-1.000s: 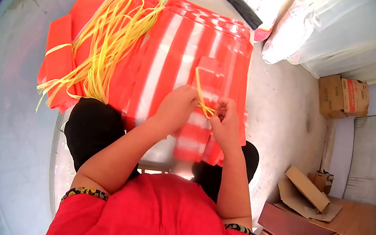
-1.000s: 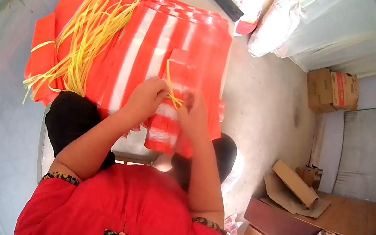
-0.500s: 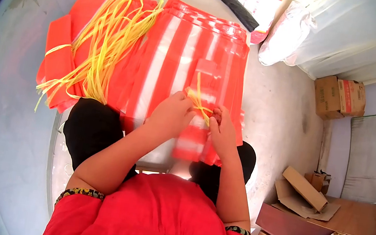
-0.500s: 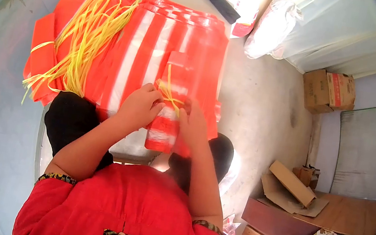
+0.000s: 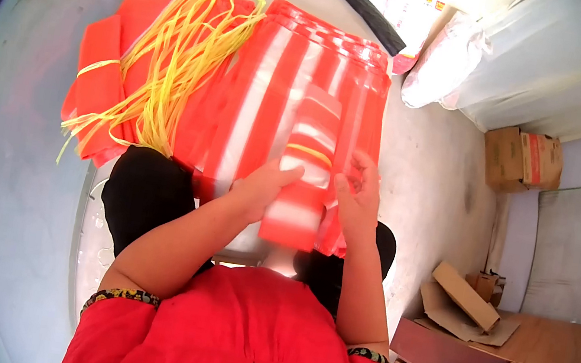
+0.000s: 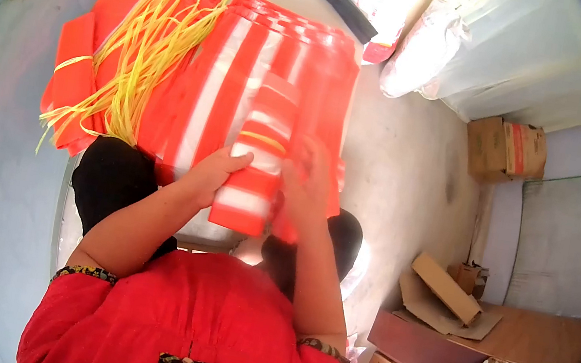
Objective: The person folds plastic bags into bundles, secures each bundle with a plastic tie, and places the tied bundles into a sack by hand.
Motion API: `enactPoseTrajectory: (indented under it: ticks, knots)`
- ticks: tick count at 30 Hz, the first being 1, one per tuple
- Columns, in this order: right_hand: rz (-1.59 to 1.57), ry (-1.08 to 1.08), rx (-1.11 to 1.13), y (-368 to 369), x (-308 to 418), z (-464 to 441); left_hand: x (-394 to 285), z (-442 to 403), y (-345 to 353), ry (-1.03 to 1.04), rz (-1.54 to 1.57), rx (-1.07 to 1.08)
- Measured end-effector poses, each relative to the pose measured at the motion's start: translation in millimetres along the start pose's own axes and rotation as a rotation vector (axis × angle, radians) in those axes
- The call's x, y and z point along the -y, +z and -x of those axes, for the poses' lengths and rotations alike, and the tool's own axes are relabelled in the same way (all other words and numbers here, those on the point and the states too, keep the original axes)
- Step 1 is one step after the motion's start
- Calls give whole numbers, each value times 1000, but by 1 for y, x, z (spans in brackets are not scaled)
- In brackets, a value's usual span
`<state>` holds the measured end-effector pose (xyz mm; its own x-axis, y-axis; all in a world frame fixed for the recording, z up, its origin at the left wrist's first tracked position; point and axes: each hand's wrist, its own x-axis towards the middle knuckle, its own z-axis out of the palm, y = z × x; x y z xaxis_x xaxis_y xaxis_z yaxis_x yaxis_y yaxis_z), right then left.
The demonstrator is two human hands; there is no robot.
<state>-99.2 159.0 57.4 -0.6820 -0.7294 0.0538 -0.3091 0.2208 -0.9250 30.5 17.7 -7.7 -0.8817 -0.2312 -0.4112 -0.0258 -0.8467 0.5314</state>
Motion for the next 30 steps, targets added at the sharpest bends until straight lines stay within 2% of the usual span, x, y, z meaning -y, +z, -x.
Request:
enactPoseTrajectory:
  ticks: [2,5,8,11,14,17,20,23,26,30]
  knots:
    - [-146,213,-29,7,-29,-2,4,1,2,10,-15,-6]
    - [-418,378,-80,13,-60,5,10,1,2,-54,-92,-13]
    - [-619,360,-140,20,-33,9,9,5,8,-89,-174,65]
    - [-477,244,-303,10,-38,8,11,12,16,-82,-271,131]
    - [-273,167,-320,-3,-33,3,26,15,16,-103,-393,138]
    - [245,37,-371,-15,-55,5,55,-2,0,-36,-378,155]
    - [795,-379,-66,-30,-75,-4,56,-1,2,-42,-389,119]
    - [845,-288,194,-22,-63,-12,54,3,5,0,-462,79]
    - [869,-261,236,-20,-57,-25,65,-4,-7,11,-657,25]
    - [870,-297,214,-22,-65,-47,64,-2,-6,-29,-572,38]
